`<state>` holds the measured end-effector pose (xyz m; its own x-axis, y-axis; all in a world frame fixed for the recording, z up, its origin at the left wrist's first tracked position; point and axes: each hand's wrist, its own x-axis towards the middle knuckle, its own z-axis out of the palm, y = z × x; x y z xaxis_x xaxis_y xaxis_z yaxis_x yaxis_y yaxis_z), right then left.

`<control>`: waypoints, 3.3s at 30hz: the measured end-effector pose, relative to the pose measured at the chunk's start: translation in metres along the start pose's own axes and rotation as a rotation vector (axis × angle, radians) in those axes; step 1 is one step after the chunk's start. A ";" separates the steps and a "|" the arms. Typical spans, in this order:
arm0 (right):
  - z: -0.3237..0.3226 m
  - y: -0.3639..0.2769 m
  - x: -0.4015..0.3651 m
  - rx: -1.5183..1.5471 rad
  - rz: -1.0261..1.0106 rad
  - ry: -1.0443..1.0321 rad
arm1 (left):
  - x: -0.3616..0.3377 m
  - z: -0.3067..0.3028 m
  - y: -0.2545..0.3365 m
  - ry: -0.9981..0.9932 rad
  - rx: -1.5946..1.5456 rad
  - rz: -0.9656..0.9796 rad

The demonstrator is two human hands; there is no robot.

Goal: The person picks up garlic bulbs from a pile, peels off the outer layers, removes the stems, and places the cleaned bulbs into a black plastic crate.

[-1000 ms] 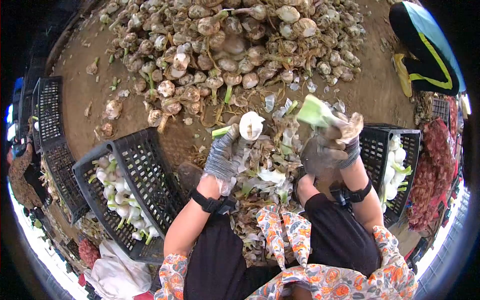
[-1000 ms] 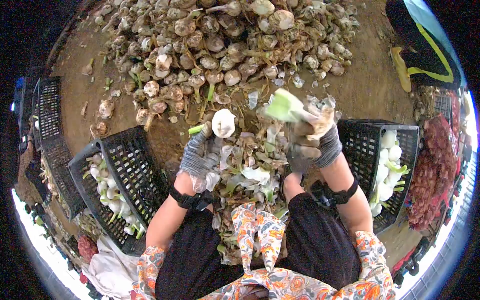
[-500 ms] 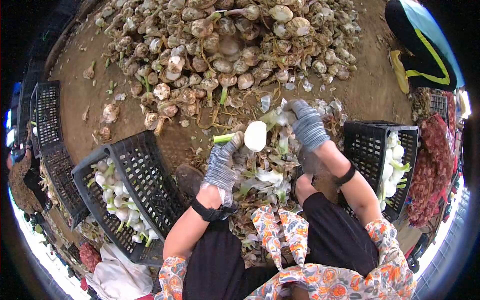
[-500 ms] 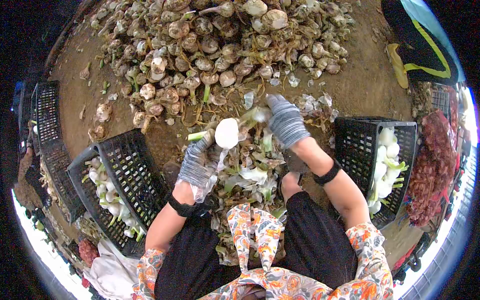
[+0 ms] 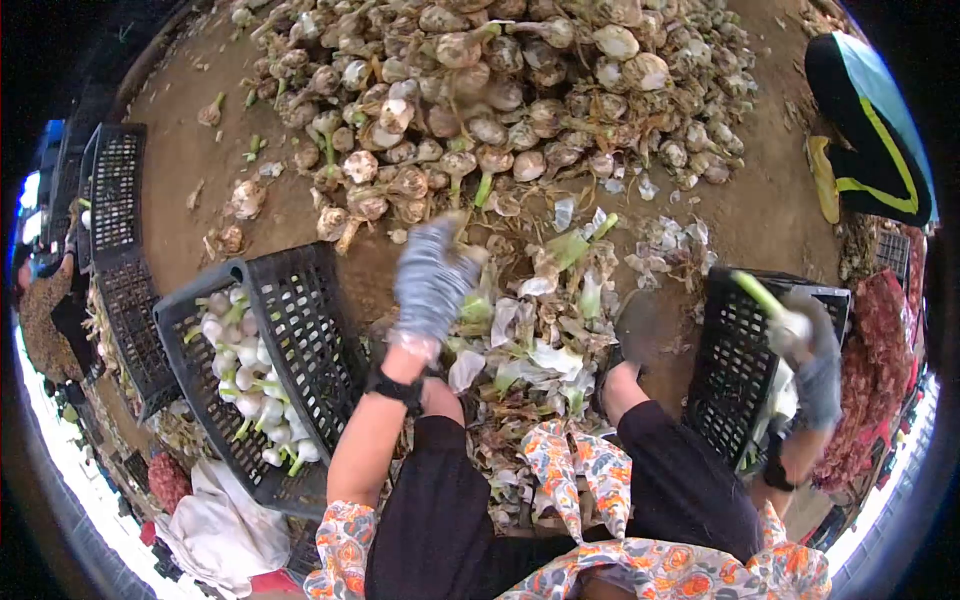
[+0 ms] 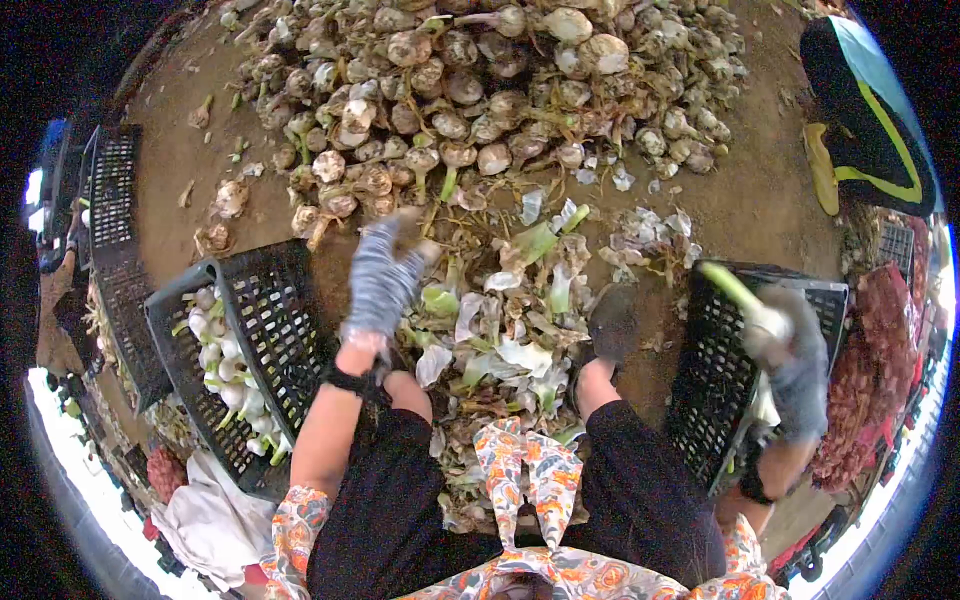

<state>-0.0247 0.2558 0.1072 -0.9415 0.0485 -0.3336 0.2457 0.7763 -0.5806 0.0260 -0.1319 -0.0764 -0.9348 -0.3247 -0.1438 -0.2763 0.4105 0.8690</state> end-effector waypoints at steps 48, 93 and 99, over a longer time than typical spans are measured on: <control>0.218 -0.043 0.054 0.308 -0.514 -0.576 | -0.031 0.033 0.025 -0.205 -1.133 -0.614; 0.178 -0.014 0.047 0.576 -0.139 -1.516 | -0.017 -0.003 0.003 -0.152 -1.683 -0.618; 0.210 -0.083 0.044 0.112 -0.344 -0.661 | -0.023 -0.007 0.020 -0.118 -1.712 -0.783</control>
<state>-0.0378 0.0617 -0.0149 -0.6435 -0.5999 -0.4754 0.0182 0.6089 -0.7930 0.0435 -0.1219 -0.0522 -0.7540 0.0895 -0.6507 -0.1690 -0.9838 0.0604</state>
